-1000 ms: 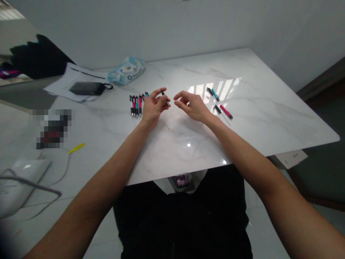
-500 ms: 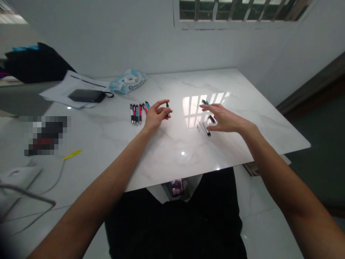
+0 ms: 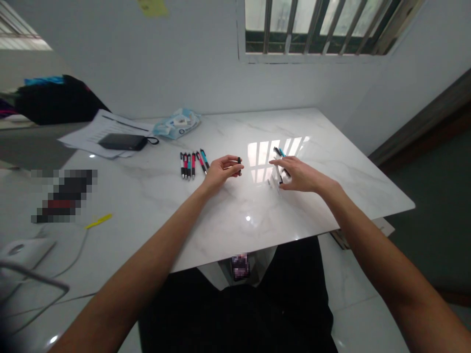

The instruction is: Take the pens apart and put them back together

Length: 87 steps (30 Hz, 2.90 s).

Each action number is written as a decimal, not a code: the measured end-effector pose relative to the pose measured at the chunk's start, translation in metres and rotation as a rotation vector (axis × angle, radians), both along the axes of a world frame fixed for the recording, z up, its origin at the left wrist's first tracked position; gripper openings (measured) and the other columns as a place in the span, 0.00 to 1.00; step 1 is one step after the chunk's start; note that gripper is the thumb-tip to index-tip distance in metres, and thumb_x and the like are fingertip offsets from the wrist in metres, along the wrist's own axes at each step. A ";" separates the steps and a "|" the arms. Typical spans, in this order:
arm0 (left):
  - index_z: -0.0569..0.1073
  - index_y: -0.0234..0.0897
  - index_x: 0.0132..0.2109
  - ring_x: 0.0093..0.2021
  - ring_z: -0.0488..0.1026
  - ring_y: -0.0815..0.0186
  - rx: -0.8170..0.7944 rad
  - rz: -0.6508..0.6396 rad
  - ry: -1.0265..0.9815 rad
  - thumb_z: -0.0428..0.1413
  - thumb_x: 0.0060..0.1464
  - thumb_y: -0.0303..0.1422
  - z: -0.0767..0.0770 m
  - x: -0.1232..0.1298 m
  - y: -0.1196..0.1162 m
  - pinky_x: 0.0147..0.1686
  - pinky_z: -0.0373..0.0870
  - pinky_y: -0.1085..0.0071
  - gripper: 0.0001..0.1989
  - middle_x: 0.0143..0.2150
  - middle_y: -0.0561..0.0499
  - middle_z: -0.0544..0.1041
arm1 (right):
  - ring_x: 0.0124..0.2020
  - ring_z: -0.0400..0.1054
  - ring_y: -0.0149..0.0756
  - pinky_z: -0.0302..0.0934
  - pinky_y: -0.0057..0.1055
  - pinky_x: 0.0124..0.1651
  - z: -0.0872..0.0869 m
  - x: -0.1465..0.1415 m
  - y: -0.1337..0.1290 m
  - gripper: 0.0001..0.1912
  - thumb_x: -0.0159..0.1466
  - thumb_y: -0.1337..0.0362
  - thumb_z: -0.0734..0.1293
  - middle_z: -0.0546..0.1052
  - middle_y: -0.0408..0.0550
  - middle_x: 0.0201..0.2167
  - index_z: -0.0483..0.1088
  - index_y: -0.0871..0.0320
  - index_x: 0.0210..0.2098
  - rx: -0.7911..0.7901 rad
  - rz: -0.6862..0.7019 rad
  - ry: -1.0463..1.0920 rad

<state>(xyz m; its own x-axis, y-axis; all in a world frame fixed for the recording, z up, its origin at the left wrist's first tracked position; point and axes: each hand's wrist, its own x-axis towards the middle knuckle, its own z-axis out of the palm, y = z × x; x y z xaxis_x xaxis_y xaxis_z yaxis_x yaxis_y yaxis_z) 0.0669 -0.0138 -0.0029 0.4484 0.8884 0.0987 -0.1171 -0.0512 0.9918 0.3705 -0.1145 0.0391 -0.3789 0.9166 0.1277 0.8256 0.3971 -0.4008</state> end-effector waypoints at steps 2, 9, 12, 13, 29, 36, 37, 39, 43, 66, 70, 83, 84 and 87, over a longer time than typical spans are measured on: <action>0.81 0.36 0.45 0.33 0.80 0.68 -0.007 -0.017 -0.013 0.78 0.45 0.45 0.001 0.001 -0.002 0.38 0.76 0.68 0.26 0.38 0.48 0.85 | 0.72 0.67 0.64 0.65 0.66 0.73 0.008 -0.019 -0.002 0.45 0.63 0.59 0.78 0.75 0.53 0.71 0.65 0.46 0.77 0.114 -0.025 0.071; 0.82 0.36 0.47 0.35 0.80 0.67 -0.066 -0.101 -0.038 0.78 0.44 0.48 0.000 0.001 -0.005 0.40 0.77 0.67 0.29 0.38 0.48 0.85 | 0.74 0.66 0.60 0.64 0.63 0.76 0.007 -0.098 -0.007 0.51 0.65 0.64 0.76 0.71 0.50 0.74 0.54 0.40 0.82 0.224 0.048 0.207; 0.82 0.36 0.48 0.35 0.80 0.67 -0.109 -0.107 -0.062 0.78 0.44 0.49 0.000 0.001 -0.005 0.42 0.77 0.67 0.30 0.40 0.46 0.86 | 0.73 0.67 0.60 0.66 0.62 0.74 0.000 -0.107 -0.006 0.51 0.66 0.65 0.76 0.71 0.50 0.74 0.53 0.39 0.82 0.219 0.038 0.239; 0.82 0.36 0.48 0.36 0.81 0.66 -0.117 -0.118 -0.069 0.78 0.44 0.49 0.000 0.001 -0.004 0.42 0.77 0.67 0.30 0.41 0.45 0.86 | 0.73 0.67 0.60 0.67 0.62 0.74 -0.001 -0.106 -0.006 0.51 0.65 0.65 0.76 0.71 0.50 0.74 0.53 0.39 0.82 0.214 0.038 0.246; 0.86 0.37 0.46 0.39 0.80 0.66 -0.104 -0.131 -0.012 0.76 0.45 0.42 0.000 0.000 -0.002 0.44 0.77 0.66 0.22 0.45 0.44 0.86 | 0.54 0.76 0.61 0.68 0.69 0.65 -0.058 -0.040 -0.038 0.08 0.66 0.55 0.76 0.86 0.53 0.49 0.85 0.47 0.44 0.237 -0.336 0.194; 0.85 0.35 0.46 0.40 0.78 0.66 -0.084 -0.124 0.021 0.76 0.45 0.43 0.002 0.001 -0.006 0.46 0.75 0.66 0.23 0.44 0.46 0.85 | 0.43 0.81 0.48 0.74 0.54 0.58 -0.050 -0.060 -0.034 0.07 0.68 0.57 0.72 0.88 0.49 0.42 0.83 0.52 0.38 0.213 -0.425 0.400; 0.85 0.34 0.46 0.40 0.79 0.66 -0.079 -0.130 0.023 0.76 0.45 0.43 0.002 0.001 -0.006 0.46 0.75 0.66 0.24 0.44 0.46 0.85 | 0.40 0.81 0.46 0.76 0.49 0.53 -0.047 -0.062 -0.032 0.08 0.68 0.57 0.72 0.87 0.49 0.41 0.83 0.53 0.39 0.199 -0.448 0.454; 0.85 0.33 0.47 0.41 0.79 0.65 -0.068 -0.148 0.031 0.75 0.45 0.42 0.004 0.001 -0.008 0.46 0.76 0.65 0.24 0.44 0.45 0.85 | 0.37 0.81 0.42 0.77 0.43 0.47 -0.040 -0.067 -0.027 0.08 0.67 0.58 0.73 0.87 0.48 0.40 0.82 0.54 0.39 0.188 -0.453 0.558; 0.84 0.32 0.47 0.41 0.81 0.63 -0.054 -0.181 0.064 0.74 0.47 0.40 0.006 0.000 -0.009 0.47 0.77 0.62 0.22 0.43 0.43 0.85 | 0.40 0.81 0.41 0.78 0.40 0.49 -0.023 -0.078 -0.015 0.09 0.69 0.57 0.72 0.87 0.48 0.41 0.84 0.53 0.42 0.213 -0.365 0.641; 0.86 0.32 0.47 0.40 0.81 0.65 0.050 -0.252 0.107 0.72 0.51 0.38 0.005 0.002 -0.010 0.45 0.77 0.65 0.18 0.41 0.45 0.85 | 0.39 0.82 0.42 0.76 0.41 0.46 -0.019 -0.091 0.005 0.15 0.66 0.53 0.77 0.88 0.49 0.39 0.87 0.53 0.47 0.059 -0.277 0.673; 0.86 0.32 0.48 0.38 0.80 0.66 0.017 -0.229 0.106 0.72 0.51 0.38 0.006 0.003 -0.010 0.44 0.77 0.65 0.19 0.39 0.46 0.84 | 0.39 0.81 0.41 0.75 0.41 0.48 -0.014 -0.079 -0.009 0.10 0.69 0.58 0.74 0.86 0.49 0.38 0.85 0.54 0.46 0.188 -0.385 0.449; 0.85 0.32 0.48 0.40 0.81 0.64 -0.005 -0.209 0.115 0.73 0.51 0.37 0.005 0.004 -0.012 0.45 0.77 0.64 0.19 0.42 0.45 0.84 | 0.40 0.82 0.54 0.73 0.47 0.46 -0.034 -0.048 -0.062 0.11 0.66 0.55 0.78 0.86 0.56 0.36 0.84 0.56 0.40 -0.093 -0.702 -0.174; 0.85 0.32 0.48 0.40 0.81 0.64 -0.004 -0.204 0.115 0.73 0.51 0.37 0.004 0.004 -0.012 0.44 0.78 0.64 0.19 0.42 0.45 0.84 | 0.39 0.82 0.54 0.74 0.48 0.46 -0.035 -0.046 -0.059 0.11 0.65 0.55 0.79 0.86 0.56 0.35 0.85 0.56 0.39 -0.074 -0.707 -0.164; 0.84 0.31 0.48 0.39 0.80 0.65 -0.007 -0.195 0.113 0.73 0.51 0.36 0.003 0.004 -0.010 0.44 0.78 0.64 0.19 0.42 0.44 0.83 | 0.36 0.81 0.53 0.75 0.51 0.47 -0.039 -0.041 -0.045 0.09 0.62 0.57 0.80 0.86 0.56 0.32 0.86 0.56 0.35 -0.042 -0.718 -0.128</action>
<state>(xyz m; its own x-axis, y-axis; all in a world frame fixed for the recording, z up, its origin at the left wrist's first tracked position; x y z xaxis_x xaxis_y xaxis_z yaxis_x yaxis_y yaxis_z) 0.0711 -0.0240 -0.0001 0.6193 0.7845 0.0325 -0.0126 -0.0314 0.9994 0.3292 -0.1592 -0.0001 0.3079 0.9479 0.0817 0.9183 -0.2735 -0.2863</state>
